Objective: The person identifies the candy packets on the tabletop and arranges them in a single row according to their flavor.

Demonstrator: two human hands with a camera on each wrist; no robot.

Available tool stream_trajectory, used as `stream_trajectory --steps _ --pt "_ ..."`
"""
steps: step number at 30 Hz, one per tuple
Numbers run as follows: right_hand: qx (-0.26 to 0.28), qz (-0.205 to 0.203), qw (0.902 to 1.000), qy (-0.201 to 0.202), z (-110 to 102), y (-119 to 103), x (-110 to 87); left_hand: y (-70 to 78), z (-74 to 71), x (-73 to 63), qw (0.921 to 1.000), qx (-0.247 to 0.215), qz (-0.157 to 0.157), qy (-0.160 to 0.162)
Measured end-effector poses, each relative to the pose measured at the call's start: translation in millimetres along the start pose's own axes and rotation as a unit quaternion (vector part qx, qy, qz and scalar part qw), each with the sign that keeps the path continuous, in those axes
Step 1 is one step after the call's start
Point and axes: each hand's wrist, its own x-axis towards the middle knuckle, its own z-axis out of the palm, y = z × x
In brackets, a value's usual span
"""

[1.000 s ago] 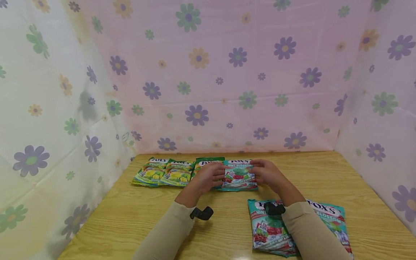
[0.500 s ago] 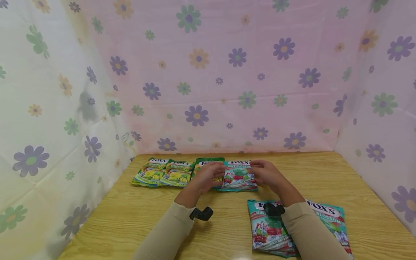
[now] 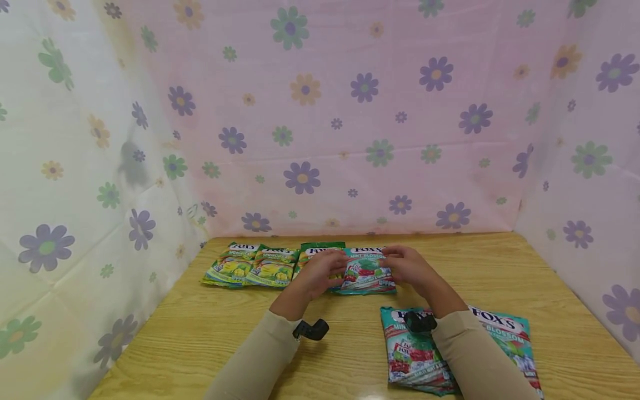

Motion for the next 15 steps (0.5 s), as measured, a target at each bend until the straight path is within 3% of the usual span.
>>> stream_trajectory --steps 15 --pt "0.0 -0.005 0.9997 -0.024 -3.6 4.8 3.3 -0.8 1.2 2.8 0.9999 0.002 -0.01 0.0"
